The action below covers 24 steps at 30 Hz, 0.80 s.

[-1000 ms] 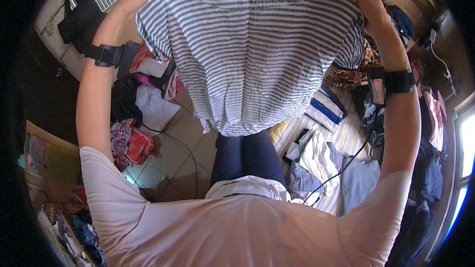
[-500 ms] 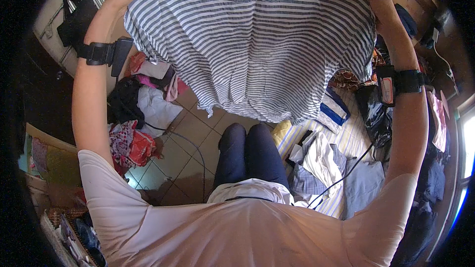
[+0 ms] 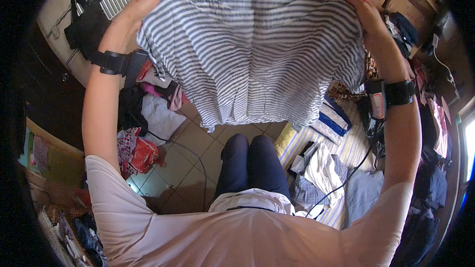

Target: Folding various items of clothing, including shirts and pants, and organizing them on a bed.

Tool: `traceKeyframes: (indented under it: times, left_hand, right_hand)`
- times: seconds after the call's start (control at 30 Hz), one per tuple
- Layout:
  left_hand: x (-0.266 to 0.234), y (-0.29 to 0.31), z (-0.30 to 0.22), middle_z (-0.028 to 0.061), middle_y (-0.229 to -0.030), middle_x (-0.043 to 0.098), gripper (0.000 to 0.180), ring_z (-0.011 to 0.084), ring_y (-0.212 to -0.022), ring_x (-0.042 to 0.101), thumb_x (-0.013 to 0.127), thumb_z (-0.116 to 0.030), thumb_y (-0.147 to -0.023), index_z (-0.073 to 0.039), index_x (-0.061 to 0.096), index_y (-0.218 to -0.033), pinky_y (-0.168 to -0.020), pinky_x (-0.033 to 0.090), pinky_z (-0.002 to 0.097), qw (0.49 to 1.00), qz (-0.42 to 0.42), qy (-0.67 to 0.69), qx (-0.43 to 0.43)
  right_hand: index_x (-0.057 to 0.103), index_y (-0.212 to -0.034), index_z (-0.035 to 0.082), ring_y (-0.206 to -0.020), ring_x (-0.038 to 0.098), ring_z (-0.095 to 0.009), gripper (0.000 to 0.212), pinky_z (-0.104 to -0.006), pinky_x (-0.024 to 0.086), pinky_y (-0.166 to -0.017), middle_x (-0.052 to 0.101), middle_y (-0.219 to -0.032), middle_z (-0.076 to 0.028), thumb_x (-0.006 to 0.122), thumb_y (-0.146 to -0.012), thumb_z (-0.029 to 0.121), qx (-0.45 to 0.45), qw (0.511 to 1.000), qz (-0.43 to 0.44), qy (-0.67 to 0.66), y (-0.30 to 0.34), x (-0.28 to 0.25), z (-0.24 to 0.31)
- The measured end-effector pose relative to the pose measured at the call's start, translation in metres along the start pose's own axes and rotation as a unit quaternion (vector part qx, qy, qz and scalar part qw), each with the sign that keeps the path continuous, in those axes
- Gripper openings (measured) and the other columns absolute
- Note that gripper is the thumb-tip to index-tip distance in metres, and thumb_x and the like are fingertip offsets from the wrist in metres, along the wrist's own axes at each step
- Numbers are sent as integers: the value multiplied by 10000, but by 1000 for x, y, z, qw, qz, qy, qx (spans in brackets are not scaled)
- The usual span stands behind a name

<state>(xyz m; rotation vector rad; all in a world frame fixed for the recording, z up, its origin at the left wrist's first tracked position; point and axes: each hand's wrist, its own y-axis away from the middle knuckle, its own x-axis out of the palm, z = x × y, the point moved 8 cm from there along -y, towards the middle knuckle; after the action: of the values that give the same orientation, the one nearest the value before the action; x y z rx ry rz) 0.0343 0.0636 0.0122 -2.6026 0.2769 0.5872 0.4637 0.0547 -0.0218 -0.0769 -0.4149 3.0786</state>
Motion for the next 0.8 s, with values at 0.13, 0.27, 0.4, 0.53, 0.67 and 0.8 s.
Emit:
traceKeyframes:
  times: [0.13, 0.27, 0.4, 0.53, 0.67, 0.8]
  left_hand:
    - [36, -20, 8, 19, -890, 678, 262, 57, -757, 618, 518, -199, -963, 5, 677, -1005, -659, 501, 196, 1000, 25, 13, -13]
    - [78, -28, -12, -2, -935, 654, 279, 42, -853, 592, 539, -222, -958, 19, 634, -1061, -736, 472, 195, 999, 5, -11, 29]
    - [115, -37, -50, 19, -883, 656, 290, 72, -827, 604, 470, -225, -1014, -5, 657, -1000, -689, 488, 206, 977, 70, -14, 199]
    - [127, -7, -82, 71, -1112, 622, 310, 144, -962, 616, 497, -150, -992, 5, 523, -1258, -843, 504, 246, 968, 180, 159, 71]
    - [110, 5, -79, 85, -1149, 607, 376, 161, -1036, 597, 543, -23, -925, 34, 486, -1293, -914, 478, 260, 976, 169, 110, 86]
    - [101, 14, -82, 91, -1198, 601, 493, 145, -1090, 591, 546, 82, -856, 67, 430, -1336, -963, 460, 263, 956, 213, 187, 71]
  right_hand:
    - [659, -1040, -2, -759, 684, -188, 280, -301, 569, -713, 707, -925, -100, 652, -900, 241, 41, 993, 44, -100, 9, 48, -4]
    - [642, -1106, 8, -833, 673, -176, 237, -292, 550, -766, 694, -978, -89, 568, -950, 170, 23, 964, 165, -205, 16, 112, 5]
    - [461, -1253, -30, -927, 663, -306, 490, -366, 582, -720, 582, -1110, -219, 434, -1012, 396, 29, 958, 268, -102, 43, 179, 34]
    - [498, -1178, -61, -929, 655, -290, 487, -371, 570, -734, 616, -1052, -180, 438, -1016, 394, 19, 913, 353, -202, 64, 194, 68]
    - [491, -1207, -58, -939, 649, -276, 499, -382, 560, -765, 611, -1080, -182, 469, -1005, 398, 13, 896, 397, -197, 63, 199, 68]
    - [500, -1250, -39, -1001, 633, -238, 483, -358, 536, -817, 605, -1155, -155, 552, -976, 355, -176, 958, 227, 14, 32, 165, 76]
